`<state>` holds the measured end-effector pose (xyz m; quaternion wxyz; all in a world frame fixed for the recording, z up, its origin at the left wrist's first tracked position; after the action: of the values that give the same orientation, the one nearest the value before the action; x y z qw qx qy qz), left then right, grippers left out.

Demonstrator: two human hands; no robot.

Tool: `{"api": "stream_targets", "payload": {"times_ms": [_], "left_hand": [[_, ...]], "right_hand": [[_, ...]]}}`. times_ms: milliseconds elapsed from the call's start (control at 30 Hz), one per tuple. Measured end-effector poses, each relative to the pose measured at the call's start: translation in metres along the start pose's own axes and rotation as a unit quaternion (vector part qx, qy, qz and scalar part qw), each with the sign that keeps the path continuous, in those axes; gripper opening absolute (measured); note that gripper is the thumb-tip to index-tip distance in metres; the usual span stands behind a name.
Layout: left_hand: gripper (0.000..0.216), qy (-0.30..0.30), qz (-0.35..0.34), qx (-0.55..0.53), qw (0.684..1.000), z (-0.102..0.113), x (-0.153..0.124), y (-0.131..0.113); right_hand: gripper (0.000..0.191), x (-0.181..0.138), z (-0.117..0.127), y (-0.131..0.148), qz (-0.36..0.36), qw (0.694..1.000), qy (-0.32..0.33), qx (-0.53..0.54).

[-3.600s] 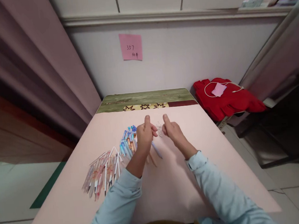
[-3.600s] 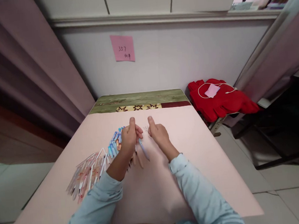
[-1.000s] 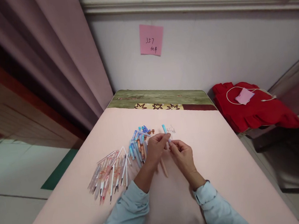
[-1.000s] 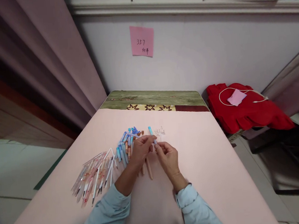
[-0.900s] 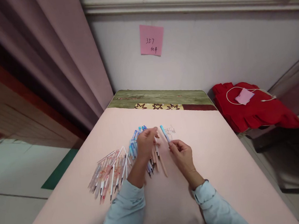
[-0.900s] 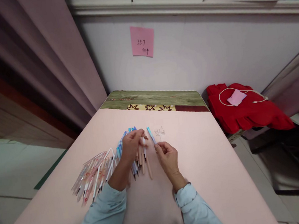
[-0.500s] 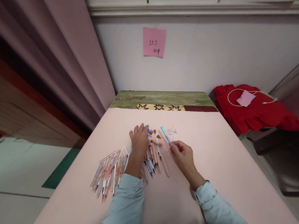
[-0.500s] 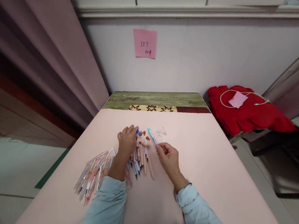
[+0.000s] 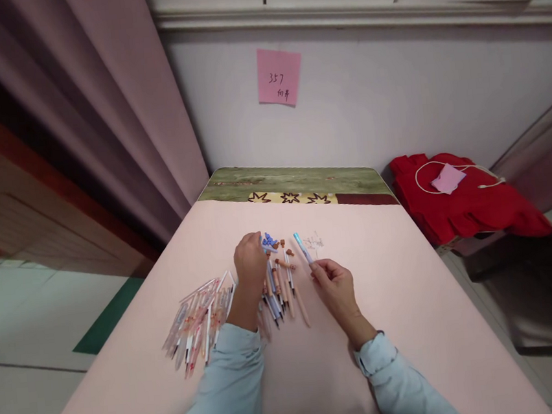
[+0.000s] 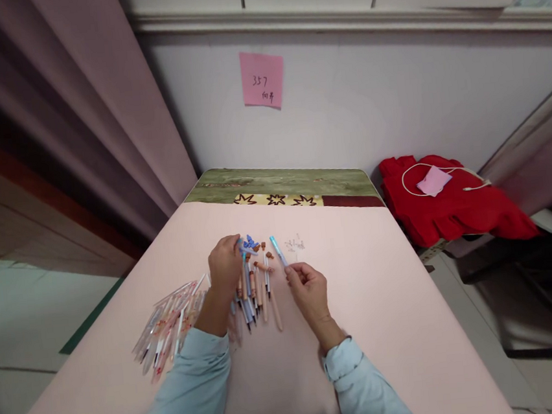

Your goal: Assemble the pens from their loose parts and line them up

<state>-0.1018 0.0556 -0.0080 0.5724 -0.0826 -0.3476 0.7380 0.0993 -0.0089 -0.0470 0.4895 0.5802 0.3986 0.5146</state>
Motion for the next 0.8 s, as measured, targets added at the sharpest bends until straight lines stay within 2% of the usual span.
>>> {"api": "stream_targets", "payload": {"times_ms": [100, 167, 233, 333, 467, 633, 700, 800], "left_hand": [[0.022, -0.058, 0.046, -0.173, 0.982, 0.004, -0.005, -0.009], [0.020, -0.047, 0.100, -0.293, 0.950, 0.003, -0.010, -0.017], [0.023, -0.010, 0.146, -0.383, 0.912, 0.000, -0.018, -0.027], [0.027, 0.055, 0.176, -0.467, 0.865, -0.006, -0.029, -0.040], [0.034, 0.132, 0.211, -0.530, 0.811, -0.011, -0.038, -0.050], [0.039, 0.200, 0.274, -0.586, 0.735, -0.013, -0.039, -0.051], [0.039, 0.197, 0.275, -0.593, 0.731, -0.013, -0.038, -0.049], [0.039, 0.184, 0.250, -0.586, 0.748, -0.013, -0.037, -0.048]], "right_hand": [[0.034, 0.000, 0.000, 0.000, -0.001, 1.000, -0.002, 0.005], [0.035, 0.000, 0.000, 0.000, 0.001, 1.000, -0.005, 0.007], [0.035, 0.000, 0.000, 0.001, 0.009, 1.000, -0.008, 0.003], [0.035, 0.000, 0.000, 0.004, 0.020, 1.000, -0.014, 0.001], [0.034, 0.001, 0.002, 0.007, 0.027, 0.999, -0.016, 0.010], [0.031, 0.001, 0.003, 0.009, 0.023, 0.999, -0.018, 0.025], [0.031, 0.001, 0.003, 0.009, 0.024, 0.999, -0.018, 0.027], [0.032, 0.002, 0.003, 0.009, 0.026, 0.999, -0.010, 0.028]]}}
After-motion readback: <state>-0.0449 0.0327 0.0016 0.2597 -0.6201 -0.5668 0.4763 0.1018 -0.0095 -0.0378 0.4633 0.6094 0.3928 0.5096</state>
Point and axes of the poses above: each hand's wrist, its own x-axis towards the middle knuckle, its own z-axis out of the back of the hand, y = z × x, the point moved 1 cm from there along x, towards the middle knuckle, and after that the axes turned 11 degrees about z, right-handed, at the moved point
